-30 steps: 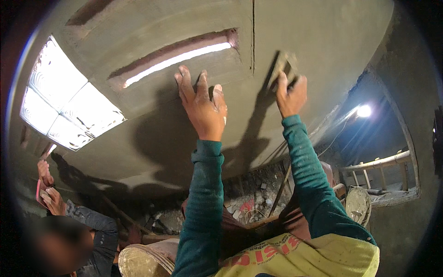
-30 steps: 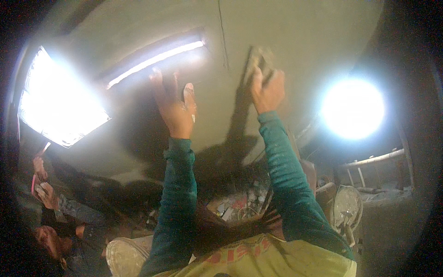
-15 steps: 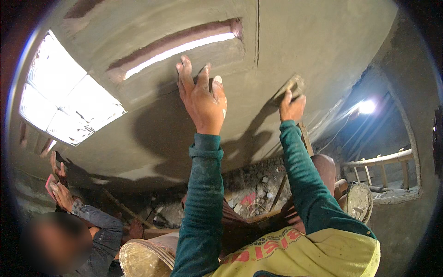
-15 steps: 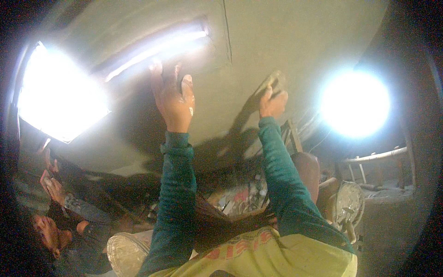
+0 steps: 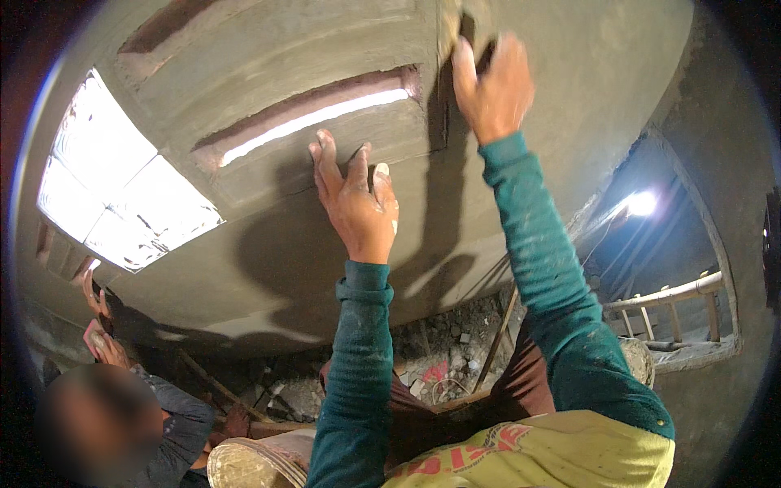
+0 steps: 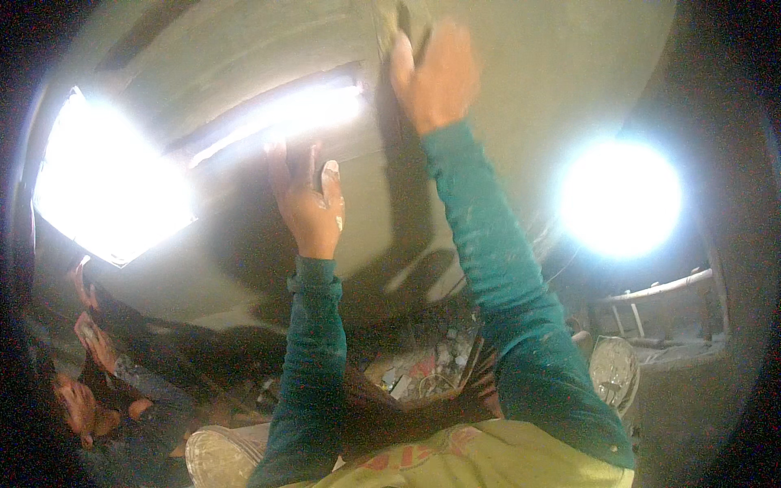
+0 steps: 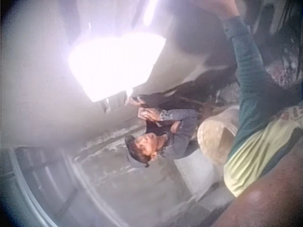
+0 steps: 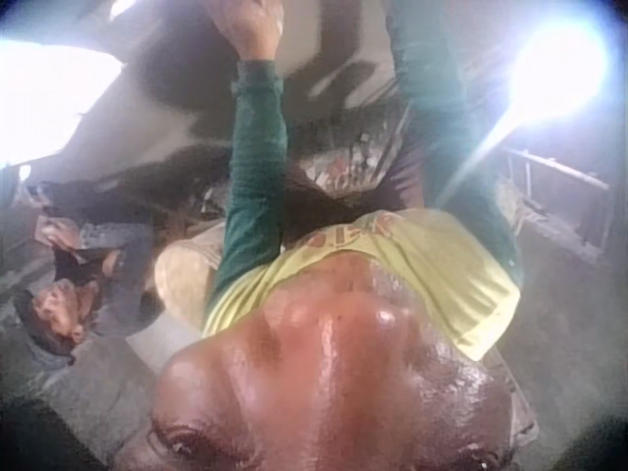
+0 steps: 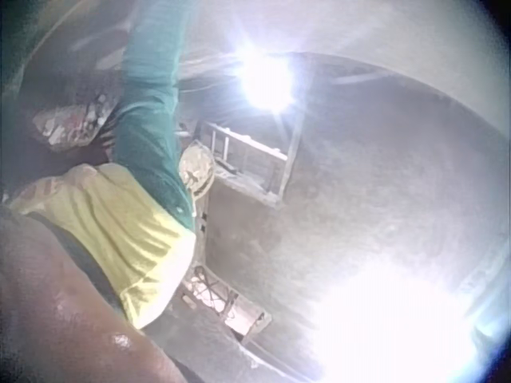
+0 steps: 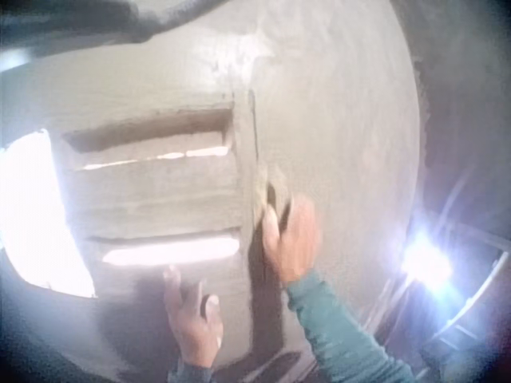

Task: The person smooths a freshly plastered wall using a trowel, working around a vent opening. He periodically scoops additional plaster from a bucket and applies it to the wall surface to even out the finish.

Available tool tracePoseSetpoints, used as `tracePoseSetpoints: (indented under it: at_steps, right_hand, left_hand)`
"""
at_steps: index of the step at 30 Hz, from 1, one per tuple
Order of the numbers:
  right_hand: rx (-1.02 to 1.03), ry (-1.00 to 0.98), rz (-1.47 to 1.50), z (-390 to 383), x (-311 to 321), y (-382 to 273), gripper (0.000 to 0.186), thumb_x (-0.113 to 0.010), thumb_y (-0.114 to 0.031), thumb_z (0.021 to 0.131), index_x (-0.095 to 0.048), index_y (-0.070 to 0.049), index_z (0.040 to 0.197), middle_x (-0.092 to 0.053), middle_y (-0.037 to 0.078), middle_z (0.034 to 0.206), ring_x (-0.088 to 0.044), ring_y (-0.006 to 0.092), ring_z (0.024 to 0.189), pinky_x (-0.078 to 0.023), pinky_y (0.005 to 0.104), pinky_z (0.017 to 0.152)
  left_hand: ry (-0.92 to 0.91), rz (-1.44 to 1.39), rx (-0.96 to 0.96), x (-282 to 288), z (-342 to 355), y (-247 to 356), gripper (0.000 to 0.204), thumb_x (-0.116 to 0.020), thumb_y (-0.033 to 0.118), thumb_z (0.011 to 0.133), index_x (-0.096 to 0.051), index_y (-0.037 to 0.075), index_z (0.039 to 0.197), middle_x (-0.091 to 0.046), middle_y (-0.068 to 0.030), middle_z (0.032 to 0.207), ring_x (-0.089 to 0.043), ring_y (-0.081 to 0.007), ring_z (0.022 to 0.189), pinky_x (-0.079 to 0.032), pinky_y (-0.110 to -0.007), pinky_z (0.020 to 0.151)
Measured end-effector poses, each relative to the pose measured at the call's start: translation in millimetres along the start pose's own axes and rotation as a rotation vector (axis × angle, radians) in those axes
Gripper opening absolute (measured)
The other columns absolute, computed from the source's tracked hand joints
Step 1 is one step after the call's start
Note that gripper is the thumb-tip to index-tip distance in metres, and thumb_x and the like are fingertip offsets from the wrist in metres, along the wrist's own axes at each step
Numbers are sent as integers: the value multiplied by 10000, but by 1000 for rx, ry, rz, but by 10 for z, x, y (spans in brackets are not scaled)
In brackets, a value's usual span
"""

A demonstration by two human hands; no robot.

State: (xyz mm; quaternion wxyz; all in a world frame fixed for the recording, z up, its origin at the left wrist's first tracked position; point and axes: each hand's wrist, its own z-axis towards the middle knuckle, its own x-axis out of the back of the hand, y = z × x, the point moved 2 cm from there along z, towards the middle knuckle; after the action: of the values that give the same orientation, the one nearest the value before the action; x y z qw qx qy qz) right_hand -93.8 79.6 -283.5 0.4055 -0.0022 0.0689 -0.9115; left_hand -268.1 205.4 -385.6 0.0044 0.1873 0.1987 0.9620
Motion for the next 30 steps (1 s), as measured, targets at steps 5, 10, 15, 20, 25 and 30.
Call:
tracePoseSetpoints:
  at_steps: [5, 10, 15, 20, 25, 30]
  right_hand:
    - [-513, -497, -76, -1871, 499, 762, 502, -643, -411, 972, -589, 16, 1230, -637, 257, 1135, -646, 433, 1035, -528, 509, 874]
    - [-405, -315, 120, -1059, 565, 500, 420, -655, -366, 985, -619, 31, 1115, -627, 228, 1023, -653, 373, 903, -530, 459, 751]
    - [-18, 17, 80, 911, 130, 93, 437, -695, -410, 953, -638, 21, 989, -635, 225, 834, -628, 398, 739, -503, 462, 642]
    - [-78, -194, 39, 1792, -29, -176, 652, -697, -439, 951, -392, -61, 1387, -468, 179, 1342, -545, 407, 1161, -541, 488, 864]
    - [33, -43, 112, -27, 19, -10, 420, -711, -379, 935, -605, 12, 1047, -608, 219, 880, -614, 419, 759, -493, 494, 633]
    - [-468, -572, 62, -2242, 946, 320, 382, -687, -340, 957, -576, 11, 1055, -592, 196, 923, -626, 387, 817, -503, 476, 707]
  left_hand:
    - [-41, -21, 29, -43, -34, 10, 325, -688, 103, 884, -714, 52, 1205, -316, -205, 1647, -282, -453, 1516, -283, -550, 1224]
    - [-63, -20, 65, 16, 21, 25, 306, -684, 115, 896, -731, 30, 1186, -287, -202, 1661, -242, -425, 1538, -252, -540, 1246]
    - [-57, -15, 62, 36, 8, 29, 271, -667, 131, 935, -734, 19, 1172, -273, -202, 1664, -228, -414, 1545, -245, -538, 1254]
    - [-44, -5, 33, 38, 21, 70, 266, -664, 133, 941, -732, 26, 1175, -283, -207, 1658, -249, -429, 1534, -278, -551, 1233]
    - [-26, 19, 10, 78, -36, -17, 259, -672, 126, 933, -729, 27, 1166, -307, -210, 1649, -294, -455, 1510, -308, -552, 1205]
    - [13, -33, -57, -13, 13, 27, 260, -686, 123, 926, -728, 24, 1162, -362, -218, 1615, -332, -452, 1490, -324, -540, 1192]
